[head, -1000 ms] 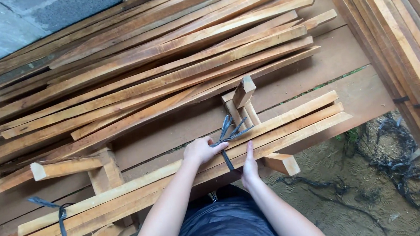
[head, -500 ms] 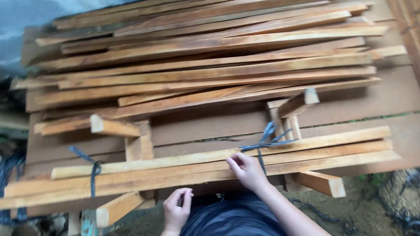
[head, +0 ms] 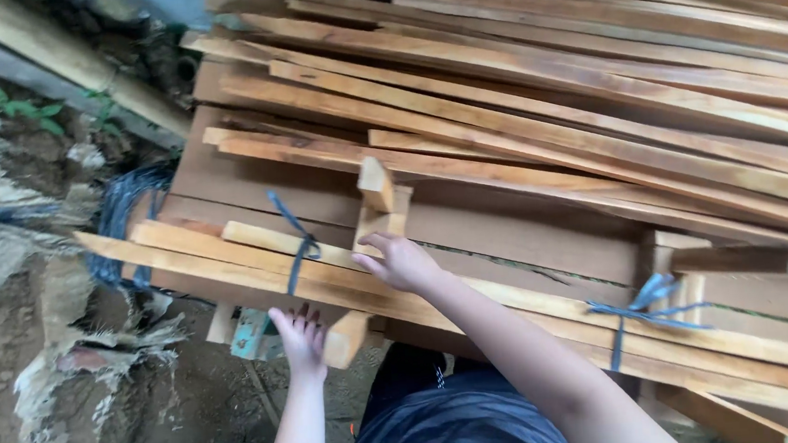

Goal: Organizing thin wood strips and bundling them together using plastic ties on a wooden stand.

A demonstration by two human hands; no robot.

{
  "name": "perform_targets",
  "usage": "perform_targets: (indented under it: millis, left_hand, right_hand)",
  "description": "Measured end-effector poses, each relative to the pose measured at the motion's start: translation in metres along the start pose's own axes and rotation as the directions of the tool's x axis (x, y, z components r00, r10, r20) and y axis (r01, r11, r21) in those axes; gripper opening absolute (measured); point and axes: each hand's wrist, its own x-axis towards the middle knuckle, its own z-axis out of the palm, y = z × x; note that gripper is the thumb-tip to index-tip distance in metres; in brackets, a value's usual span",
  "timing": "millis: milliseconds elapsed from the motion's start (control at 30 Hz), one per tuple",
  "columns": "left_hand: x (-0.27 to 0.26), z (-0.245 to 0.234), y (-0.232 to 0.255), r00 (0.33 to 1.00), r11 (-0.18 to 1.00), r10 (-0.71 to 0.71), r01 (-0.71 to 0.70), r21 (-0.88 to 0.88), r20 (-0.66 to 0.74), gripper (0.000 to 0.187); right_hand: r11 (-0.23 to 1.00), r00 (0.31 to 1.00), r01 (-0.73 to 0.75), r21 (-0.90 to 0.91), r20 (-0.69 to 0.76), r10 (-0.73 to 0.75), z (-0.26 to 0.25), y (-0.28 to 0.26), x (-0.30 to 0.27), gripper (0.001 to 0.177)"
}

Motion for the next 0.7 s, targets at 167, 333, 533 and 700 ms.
perform_targets:
  millis: [167,333,533,700]
  left_hand:
    - [0.057,0.045,0.019,0.977,0.987,-0.062,0.029,-0.160,-0.203,0.123]
    - [0.066,0.053,0.018,0.948,0.980,-0.086,0.026,-0.196,-0.305,0.130]
    - [0.035,0.065,0.046,0.964,0.953,-0.051,-0.032,-0.301,-0.261,0.104]
    - [0.039,0.070,0.041,0.948,0.962,-0.037,-0.052,-0.269,-0.316,0.098]
  right_hand:
    - [0.992,0.970,-0.126,0.005,0.210,0.122,0.075,-0.003,0.080,0.051]
    - [0.898,0.764,-0.343,-0.277,0.473,0.438,0.078,-0.041,0.122,0.088]
    - [0.788,0.579,-0.524,-0.322,0.544,0.607,0.087,-0.050,0.143,0.115]
    - [0.797,0.528,-0.498,-0.342,0.609,0.592,0.081,-0.054,0.147,0.123]
